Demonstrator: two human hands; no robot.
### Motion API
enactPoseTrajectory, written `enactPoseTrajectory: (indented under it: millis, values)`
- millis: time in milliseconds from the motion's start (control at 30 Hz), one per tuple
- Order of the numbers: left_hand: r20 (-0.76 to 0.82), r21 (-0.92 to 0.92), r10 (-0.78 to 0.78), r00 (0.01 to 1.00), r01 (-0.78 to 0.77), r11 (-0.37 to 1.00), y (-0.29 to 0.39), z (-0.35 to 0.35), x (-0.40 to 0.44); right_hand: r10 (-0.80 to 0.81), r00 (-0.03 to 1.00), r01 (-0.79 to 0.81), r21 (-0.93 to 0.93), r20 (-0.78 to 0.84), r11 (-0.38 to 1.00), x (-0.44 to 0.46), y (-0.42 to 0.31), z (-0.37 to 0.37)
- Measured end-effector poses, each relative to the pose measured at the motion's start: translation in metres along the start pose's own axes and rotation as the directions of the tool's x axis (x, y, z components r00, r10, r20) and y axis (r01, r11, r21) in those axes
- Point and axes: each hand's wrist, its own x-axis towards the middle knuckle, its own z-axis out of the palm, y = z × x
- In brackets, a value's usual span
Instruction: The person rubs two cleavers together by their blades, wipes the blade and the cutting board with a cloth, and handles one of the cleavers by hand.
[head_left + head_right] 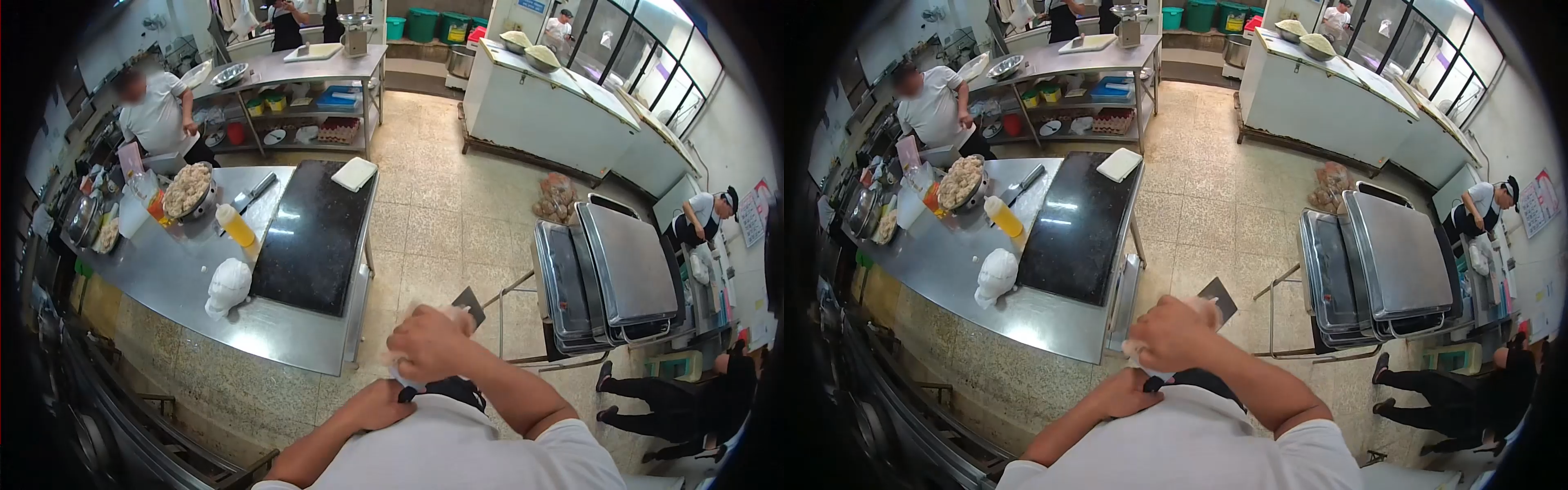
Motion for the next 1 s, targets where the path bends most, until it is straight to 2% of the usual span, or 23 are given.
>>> enactPoseTrajectory:
  millis: [33,100,133,200,267,333,400,433,467,500,533,600,700,800,867,933,1000]
  values:
    - [-0.024,0.019,0.003,1.000,-0.002,1.000,-0.004,0.000,-0.003,-0.006,1.000,0.006,-0.006,-0.004,1.000,0.002,0.002,-0.001]
    - [-0.021,0.023,-0.005,1.000,0.005,1.000,-0.012,0.001,-0.010,0.097,0.991,-0.094,-0.027,0.095,0.995,-0.004,0.012,-0.001]
    - [-0.027,0.029,-0.003,1.000,0.003,1.000,-0.014,0.000,-0.013,0.092,0.991,-0.090,-0.024,0.098,0.996,-0.010,0.022,-0.009]
    - [-0.032,0.016,0.002,0.999,-0.002,1.000,-0.012,-0.002,-0.022,0.184,0.982,-0.183,-0.039,0.036,0.982,-0.021,0.040,-0.029]
    - [-0.037,-0.001,0.001,0.999,-0.001,1.000,-0.012,-0.003,-0.029,0.177,0.983,-0.174,-0.072,0.041,0.982,-0.019,0.036,-0.024]
    - [-0.066,-0.099,0.032,0.997,-0.039,0.994,-0.014,-0.001,-0.034,0.180,0.983,-0.176,-0.095,0.043,0.980,-0.014,0.016,-0.008]
    - [-0.077,-0.106,0.054,0.996,-0.062,0.992,-0.017,0.001,-0.037,0.024,0.999,-0.024,-0.020,0.022,1.000,0.004,-0.015,0.016]
    - [-0.093,-0.114,0.078,0.993,-0.088,0.990,-0.018,0.000,-0.037,0.019,1.000,-0.019,-0.021,0.019,1.000,0.005,-0.012,0.016]
    - [-0.094,-0.110,0.075,0.993,-0.085,0.990,-0.018,-0.001,-0.037,-0.006,0.999,0.006,-0.003,0.033,1.000,0.005,-0.007,0.018]
    - [-0.041,-0.056,-0.021,0.999,0.019,0.998,-0.015,-0.003,-0.037,-0.027,0.999,0.026,0.021,0.046,0.999,0.004,-0.004,0.020]
    - [0.004,0.001,-0.116,0.993,0.116,0.993,-0.014,-0.005,-0.038,-0.027,0.999,0.026,0.024,0.045,0.999,0.000,0.005,0.014]
    - [-0.027,-0.018,-0.081,0.996,0.080,0.997,-0.012,-0.007,-0.039,0.116,0.990,-0.114,-0.027,0.075,0.993,-0.010,0.030,-0.011]
    - [-0.036,-0.065,-0.056,0.998,0.054,0.996,-0.002,-0.009,-0.042,0.149,0.987,-0.145,-0.068,0.055,0.987,-0.016,0.036,-0.025]
    - [-0.042,-0.098,-0.046,0.998,0.042,0.994,-0.007,-0.006,-0.031,0.067,0.998,-0.068,-0.057,-0.022,0.996,0.003,0.005,-0.005]
    - [-0.070,-0.119,-0.039,0.997,0.031,0.992,-0.011,-0.003,-0.025,0.030,1.000,-0.030,-0.052,0.004,0.998,0.008,-0.001,0.005]
    - [-0.073,-0.067,-0.105,0.992,0.100,0.993,-0.008,-0.003,-0.021,-0.009,0.999,0.011,-0.047,0.032,0.999,0.008,0.010,0.005]
    - [-0.085,-0.052,-0.086,0.993,0.082,0.995,0.005,-0.004,-0.021,0.007,1.000,-0.007,0.016,0.002,1.000,-0.005,0.035,-0.005]
